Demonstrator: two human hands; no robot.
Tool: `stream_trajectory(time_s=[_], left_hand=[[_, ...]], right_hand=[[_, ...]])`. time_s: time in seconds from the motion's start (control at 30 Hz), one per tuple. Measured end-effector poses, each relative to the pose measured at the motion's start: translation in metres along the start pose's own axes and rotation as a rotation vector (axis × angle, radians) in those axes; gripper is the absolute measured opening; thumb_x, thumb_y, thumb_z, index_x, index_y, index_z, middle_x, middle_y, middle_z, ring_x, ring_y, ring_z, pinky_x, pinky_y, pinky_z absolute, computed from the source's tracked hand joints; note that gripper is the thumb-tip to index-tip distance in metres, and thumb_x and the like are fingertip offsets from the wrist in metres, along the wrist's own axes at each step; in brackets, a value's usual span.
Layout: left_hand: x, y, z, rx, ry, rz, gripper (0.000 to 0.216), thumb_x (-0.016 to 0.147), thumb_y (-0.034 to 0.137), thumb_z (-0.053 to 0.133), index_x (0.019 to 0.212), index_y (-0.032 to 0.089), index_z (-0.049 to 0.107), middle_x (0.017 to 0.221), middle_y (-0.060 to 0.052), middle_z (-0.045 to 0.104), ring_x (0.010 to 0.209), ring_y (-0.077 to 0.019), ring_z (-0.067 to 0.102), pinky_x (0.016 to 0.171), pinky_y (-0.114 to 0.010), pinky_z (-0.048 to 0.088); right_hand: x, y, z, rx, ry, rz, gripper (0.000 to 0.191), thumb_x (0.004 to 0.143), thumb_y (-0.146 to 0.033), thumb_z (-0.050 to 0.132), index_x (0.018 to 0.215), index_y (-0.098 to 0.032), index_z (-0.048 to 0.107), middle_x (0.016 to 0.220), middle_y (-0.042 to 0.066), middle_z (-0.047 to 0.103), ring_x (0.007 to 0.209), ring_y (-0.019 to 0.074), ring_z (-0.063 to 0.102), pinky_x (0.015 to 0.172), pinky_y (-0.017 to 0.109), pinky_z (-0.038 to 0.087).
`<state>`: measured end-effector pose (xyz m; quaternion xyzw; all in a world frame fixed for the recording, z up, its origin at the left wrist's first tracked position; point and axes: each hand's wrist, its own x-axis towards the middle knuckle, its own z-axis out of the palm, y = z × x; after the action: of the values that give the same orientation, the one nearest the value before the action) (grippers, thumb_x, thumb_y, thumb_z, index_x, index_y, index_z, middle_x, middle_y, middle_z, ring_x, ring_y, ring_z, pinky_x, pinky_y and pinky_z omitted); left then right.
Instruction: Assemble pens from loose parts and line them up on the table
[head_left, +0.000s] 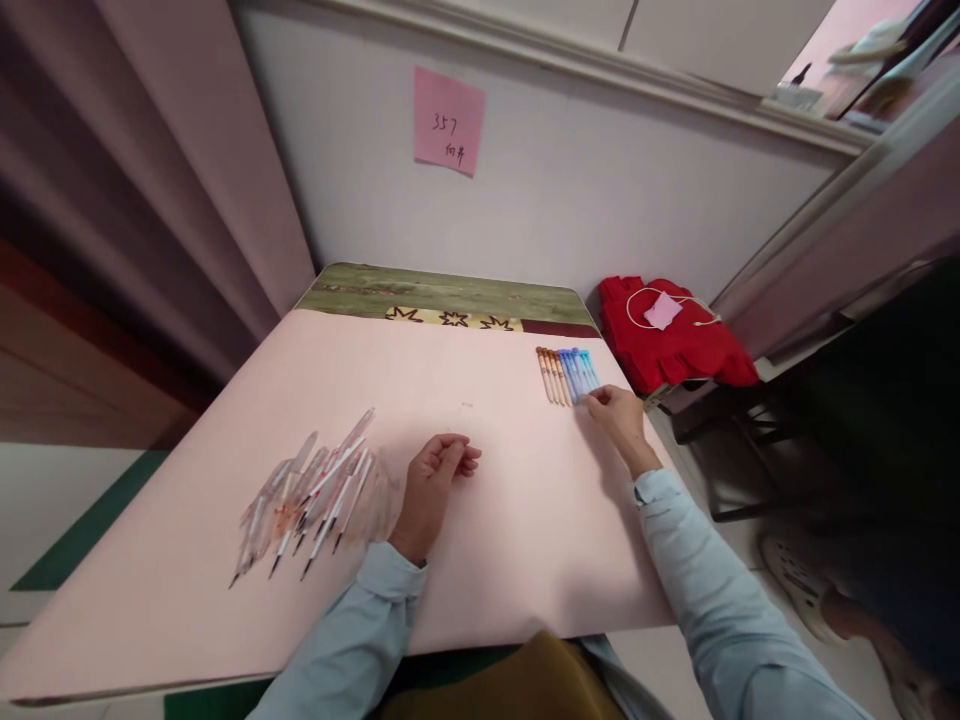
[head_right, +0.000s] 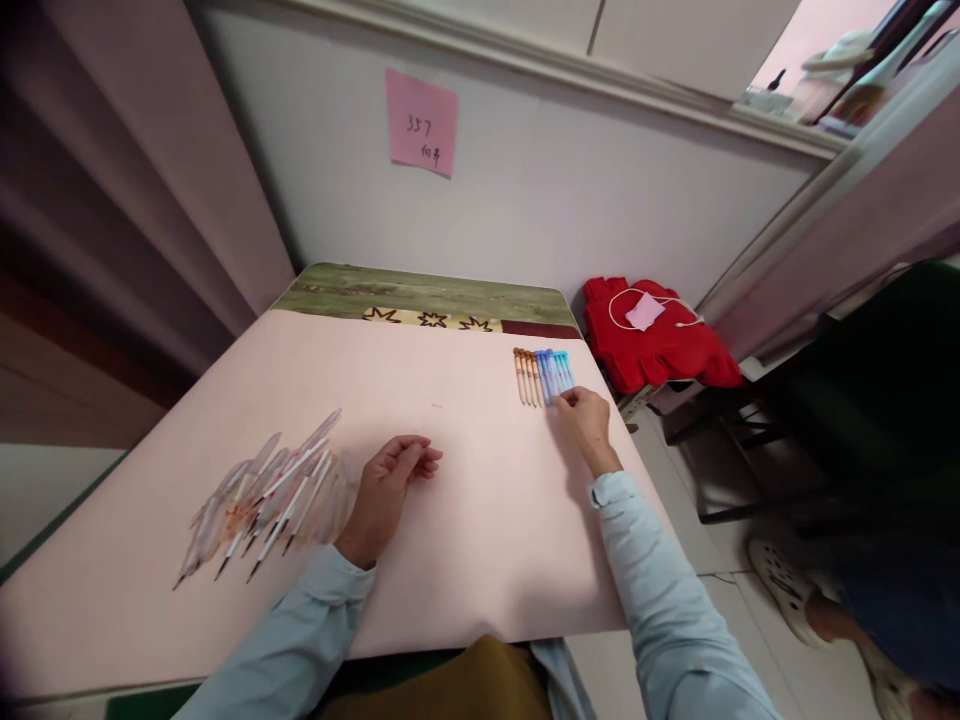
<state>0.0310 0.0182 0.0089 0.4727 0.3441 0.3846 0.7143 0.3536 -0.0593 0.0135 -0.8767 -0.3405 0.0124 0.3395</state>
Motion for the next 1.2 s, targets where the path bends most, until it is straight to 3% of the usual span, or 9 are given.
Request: stream_trajectory(time_s=[0.23, 0.43, 0.57, 0.9, 1.2], left_hand=[[-0.001, -0.001, -0.001, 0.017, -0.003, 0.008, 0.028, 0.084, 0.042, 0.068, 0.096, 0.017, 0.064, 0.085, -0.006, 0.073, 0.073, -0.0148, 0.063, 0.074, -0.03, 0.051], [-0.001, 0.0, 0.0, 0.015, -0.012, 0.005, 0.027, 0.083, 0.041, 0.069, 0.095, 0.017, 0.065, 0.085, -0.006, 0.073, 0.072, -0.0146, 0.063, 0.073, -0.03, 0.051], [-0.001, 0.001, 0.0, 0.0, -0.016, 0.002, 0.027, 0.083, 0.041, 0.069, 0.095, 0.017, 0.065, 0.084, -0.007, 0.073, 0.071, -0.0145, 0.063, 0.072, -0.03, 0.051], [-0.002, 0.0, 0.0, 0.006, -0.026, -0.007, 0.026, 0.083, 0.039, 0.068, 0.095, 0.016, 0.064, 0.083, -0.007, 0.073, 0.071, -0.0142, 0.062, 0.072, -0.029, 0.05], [-0.003, -0.003, -0.002, 0.095, -0.013, 0.041, 0.027, 0.085, 0.042, 0.066, 0.097, 0.018, 0.064, 0.087, -0.007, 0.073, 0.074, -0.0156, 0.064, 0.074, -0.031, 0.052]], right_hand=[[-0.013, -0.052, 0.038, 0.051, -0.061, -0.046, 0.021, 0.07, -0.038, 0.061, 0.067, -0.019, 0.07, 0.064, 0.003, 0.069, 0.062, 0.0184, 0.06, 0.062, 0.028, 0.039], [-0.004, -0.07, 0.044, 0.078, -0.069, -0.052, 0.02, 0.07, -0.035, 0.06, 0.063, -0.019, 0.068, 0.061, 0.003, 0.069, 0.061, 0.018, 0.059, 0.063, 0.028, 0.04], [-0.002, -0.058, 0.029, 0.076, 0.009, -0.006, 0.021, 0.069, -0.038, 0.062, 0.067, -0.019, 0.071, 0.064, 0.005, 0.071, 0.064, 0.0203, 0.061, 0.065, 0.03, 0.042], [0.008, 0.015, -0.01, -0.074, 0.147, 0.137, 0.027, 0.069, -0.041, 0.063, 0.072, -0.017, 0.074, 0.064, 0.008, 0.071, 0.065, 0.0236, 0.064, 0.07, 0.033, 0.042], [0.01, 0.006, -0.001, -0.04, 0.116, 0.085, 0.026, 0.07, -0.043, 0.062, 0.07, -0.018, 0.073, 0.066, 0.008, 0.072, 0.066, 0.0238, 0.064, 0.067, 0.032, 0.043]])
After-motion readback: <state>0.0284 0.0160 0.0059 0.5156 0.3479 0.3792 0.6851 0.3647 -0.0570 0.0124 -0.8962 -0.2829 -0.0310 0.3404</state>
